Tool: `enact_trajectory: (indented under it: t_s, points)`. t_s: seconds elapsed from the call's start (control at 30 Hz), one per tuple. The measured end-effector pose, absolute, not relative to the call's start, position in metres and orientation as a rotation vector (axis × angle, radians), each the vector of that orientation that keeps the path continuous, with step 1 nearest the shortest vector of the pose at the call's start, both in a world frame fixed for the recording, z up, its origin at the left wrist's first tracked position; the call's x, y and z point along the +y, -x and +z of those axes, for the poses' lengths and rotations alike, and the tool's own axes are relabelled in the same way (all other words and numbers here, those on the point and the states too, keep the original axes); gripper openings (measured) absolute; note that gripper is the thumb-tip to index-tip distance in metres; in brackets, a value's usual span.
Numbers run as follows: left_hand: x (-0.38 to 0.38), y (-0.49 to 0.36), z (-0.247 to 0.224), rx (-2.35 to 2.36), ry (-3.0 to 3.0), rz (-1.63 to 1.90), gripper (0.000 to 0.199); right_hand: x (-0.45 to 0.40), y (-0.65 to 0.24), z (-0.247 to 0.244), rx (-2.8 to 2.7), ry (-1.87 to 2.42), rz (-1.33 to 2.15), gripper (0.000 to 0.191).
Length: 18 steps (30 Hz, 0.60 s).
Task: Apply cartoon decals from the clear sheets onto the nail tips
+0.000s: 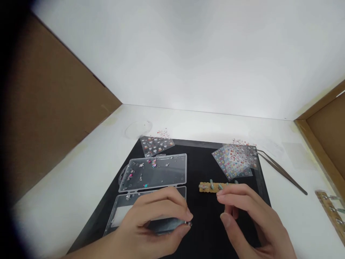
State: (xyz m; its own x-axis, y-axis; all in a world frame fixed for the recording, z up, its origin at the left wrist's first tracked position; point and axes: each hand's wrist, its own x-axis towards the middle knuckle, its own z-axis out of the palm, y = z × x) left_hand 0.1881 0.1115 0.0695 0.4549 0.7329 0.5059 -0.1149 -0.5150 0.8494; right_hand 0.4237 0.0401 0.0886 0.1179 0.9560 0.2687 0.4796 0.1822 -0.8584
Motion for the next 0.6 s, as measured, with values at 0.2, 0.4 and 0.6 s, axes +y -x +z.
enact_trajectory:
  t_s: [0.2,0.4,0.6]
  points:
    - [0.139,-0.197,0.072,0.342,-1.846,1.031,0.020,0.056,-0.445,0.087,-1.670,1.415,0.506,0.016]
    - [0.182,-0.212,0.056,0.245,-1.880,0.847,0.016,0.063,-0.447,0.079,-1.618,1.439,0.461,0.013]
    - [0.209,-0.215,0.050,0.248,-1.887,0.647,0.018,0.062,-0.451,0.077,-1.653,1.450,0.442,0.015]
